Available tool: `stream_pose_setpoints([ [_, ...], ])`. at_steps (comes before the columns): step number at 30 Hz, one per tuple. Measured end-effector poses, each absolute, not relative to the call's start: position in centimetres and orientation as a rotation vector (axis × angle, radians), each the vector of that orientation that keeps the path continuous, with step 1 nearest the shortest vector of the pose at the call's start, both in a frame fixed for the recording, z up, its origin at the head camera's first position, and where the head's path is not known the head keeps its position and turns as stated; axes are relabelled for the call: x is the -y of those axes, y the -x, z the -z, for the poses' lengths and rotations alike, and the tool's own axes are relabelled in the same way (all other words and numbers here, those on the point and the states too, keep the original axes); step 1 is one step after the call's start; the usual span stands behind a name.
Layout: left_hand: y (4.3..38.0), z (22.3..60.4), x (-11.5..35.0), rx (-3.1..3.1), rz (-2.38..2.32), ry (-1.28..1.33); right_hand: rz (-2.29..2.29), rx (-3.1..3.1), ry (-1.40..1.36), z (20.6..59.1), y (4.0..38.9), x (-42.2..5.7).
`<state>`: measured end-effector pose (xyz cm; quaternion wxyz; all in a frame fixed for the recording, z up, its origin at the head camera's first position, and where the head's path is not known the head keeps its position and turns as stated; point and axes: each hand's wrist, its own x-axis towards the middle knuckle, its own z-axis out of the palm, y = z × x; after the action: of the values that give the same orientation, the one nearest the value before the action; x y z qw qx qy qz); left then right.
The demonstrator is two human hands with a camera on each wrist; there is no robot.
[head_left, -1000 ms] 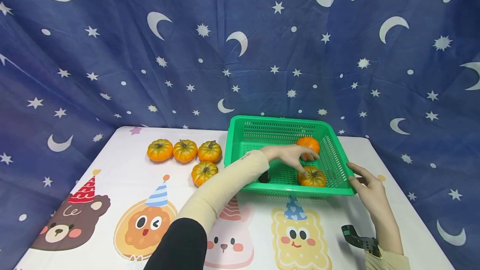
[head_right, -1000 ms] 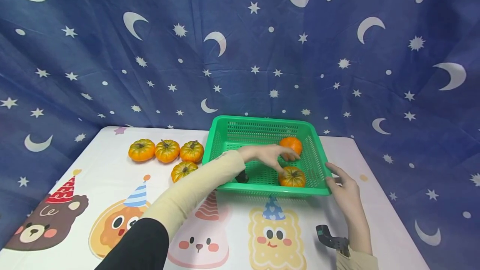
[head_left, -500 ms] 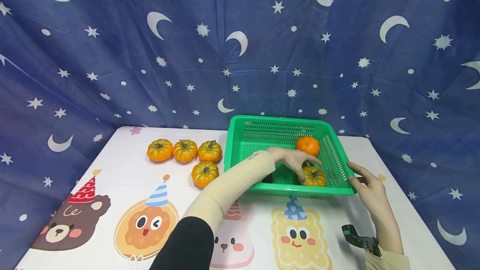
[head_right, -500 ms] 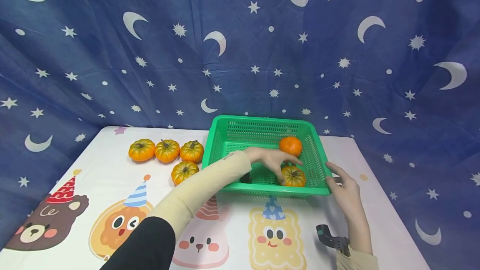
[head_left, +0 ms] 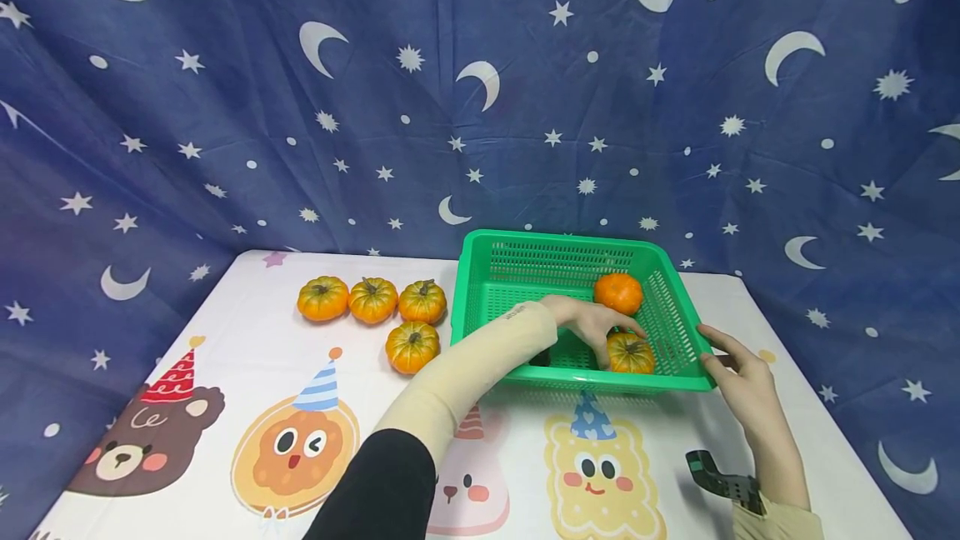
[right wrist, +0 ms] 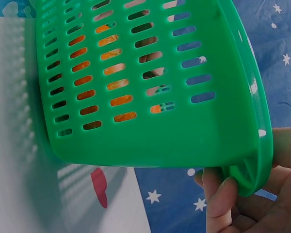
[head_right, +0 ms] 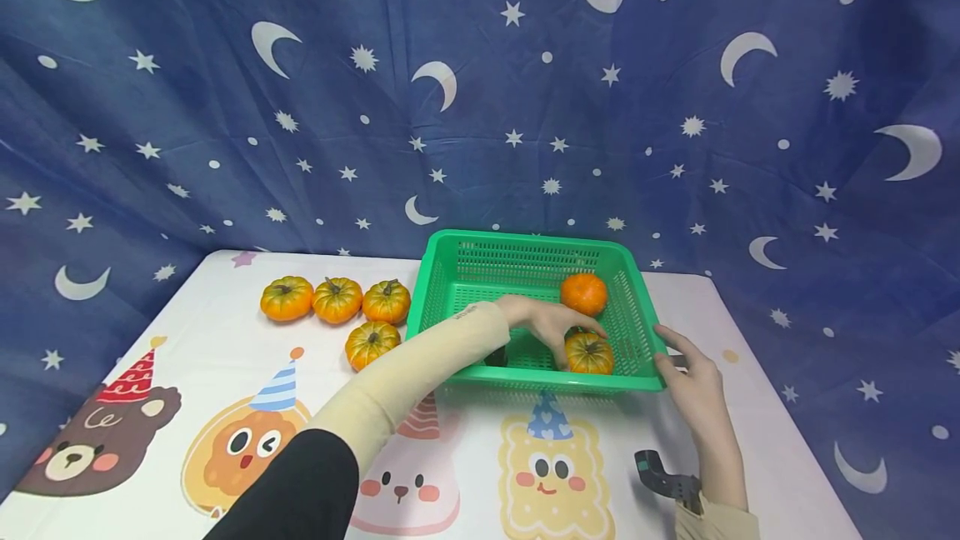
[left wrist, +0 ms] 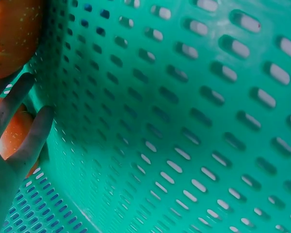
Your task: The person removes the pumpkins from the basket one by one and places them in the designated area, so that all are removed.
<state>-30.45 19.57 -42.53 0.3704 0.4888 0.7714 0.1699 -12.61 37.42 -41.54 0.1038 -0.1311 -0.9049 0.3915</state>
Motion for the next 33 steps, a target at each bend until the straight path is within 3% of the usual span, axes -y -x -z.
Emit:
stream_pose_setpoints([
  [33, 31.05, 41.81, -18.84, -2.114, -0.411, -1.391, -1.152, 2.676, 0.379, 41.46, 12.52, -37.37],
])
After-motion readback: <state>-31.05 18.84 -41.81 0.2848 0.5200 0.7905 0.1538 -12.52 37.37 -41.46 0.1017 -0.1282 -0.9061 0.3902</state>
